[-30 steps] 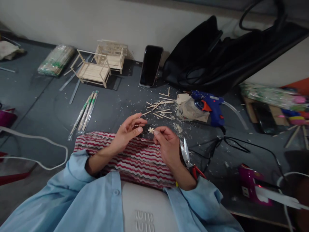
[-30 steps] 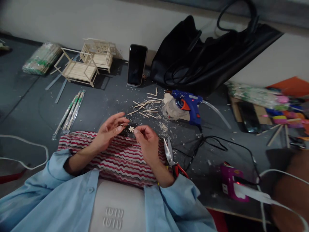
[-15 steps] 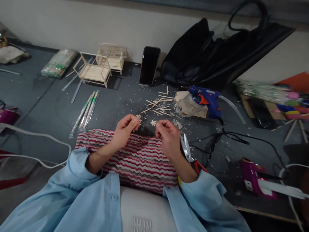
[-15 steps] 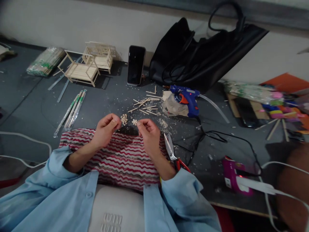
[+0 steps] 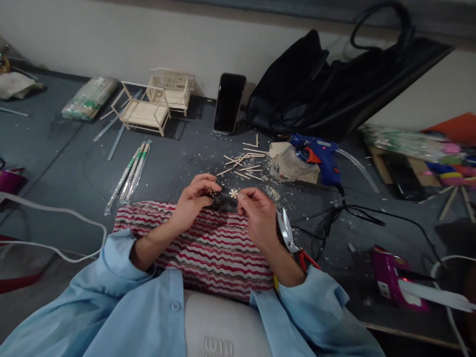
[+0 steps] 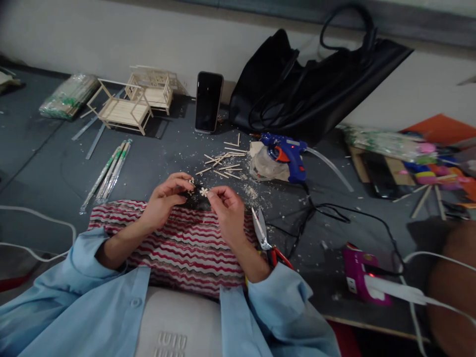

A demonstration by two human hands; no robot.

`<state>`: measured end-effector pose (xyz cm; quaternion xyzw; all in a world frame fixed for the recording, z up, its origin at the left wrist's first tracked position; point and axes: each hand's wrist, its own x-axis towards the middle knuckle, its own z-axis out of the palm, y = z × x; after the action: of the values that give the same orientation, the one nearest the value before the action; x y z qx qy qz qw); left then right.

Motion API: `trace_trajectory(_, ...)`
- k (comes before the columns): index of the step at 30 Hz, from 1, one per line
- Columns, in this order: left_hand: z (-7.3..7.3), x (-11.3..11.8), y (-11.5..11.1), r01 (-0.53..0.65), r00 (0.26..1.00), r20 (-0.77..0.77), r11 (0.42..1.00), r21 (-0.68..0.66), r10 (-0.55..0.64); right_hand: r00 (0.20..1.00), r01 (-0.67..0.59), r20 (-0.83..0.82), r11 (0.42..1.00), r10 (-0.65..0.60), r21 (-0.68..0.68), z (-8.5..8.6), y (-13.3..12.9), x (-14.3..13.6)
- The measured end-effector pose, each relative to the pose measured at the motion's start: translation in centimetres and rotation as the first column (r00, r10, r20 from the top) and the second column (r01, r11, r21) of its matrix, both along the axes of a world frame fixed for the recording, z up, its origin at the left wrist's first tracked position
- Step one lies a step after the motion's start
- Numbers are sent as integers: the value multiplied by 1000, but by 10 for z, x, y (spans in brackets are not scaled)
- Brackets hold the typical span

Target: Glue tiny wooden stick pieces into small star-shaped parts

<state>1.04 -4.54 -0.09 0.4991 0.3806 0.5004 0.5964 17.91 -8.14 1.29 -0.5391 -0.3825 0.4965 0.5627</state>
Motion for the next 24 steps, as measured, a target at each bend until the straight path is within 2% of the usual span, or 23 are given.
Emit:
trace_trajectory(6, 6, 8, -6, 139, 990, 42, 983, -124, -135, 996, -53, 71, 998, 55, -27, 4, -2, -3)
trace_trajectory(8, 8, 11, -8, 152, 988, 40, 975, -162, -147, 992, -73, 104, 997, 76, -33, 4, -2, -3)
trace_trajectory(15, 10, 12, -8, 103, 994, -26, 977, -185, -110, 964, -132, 224, 990, 141, -54, 2, -2, -3)
trace_trajectory(20, 5, 8, -6, 56, 993, -95, 985, -161, -72, 970, -96, 221, 994, 106, -57, 1, -1, -2)
trace_trajectory(24, 0, 5, -4, 59, 990, -117, 989, -138, -76, 966, -114, 226, 991, 127, -69, 0, -1, -2)
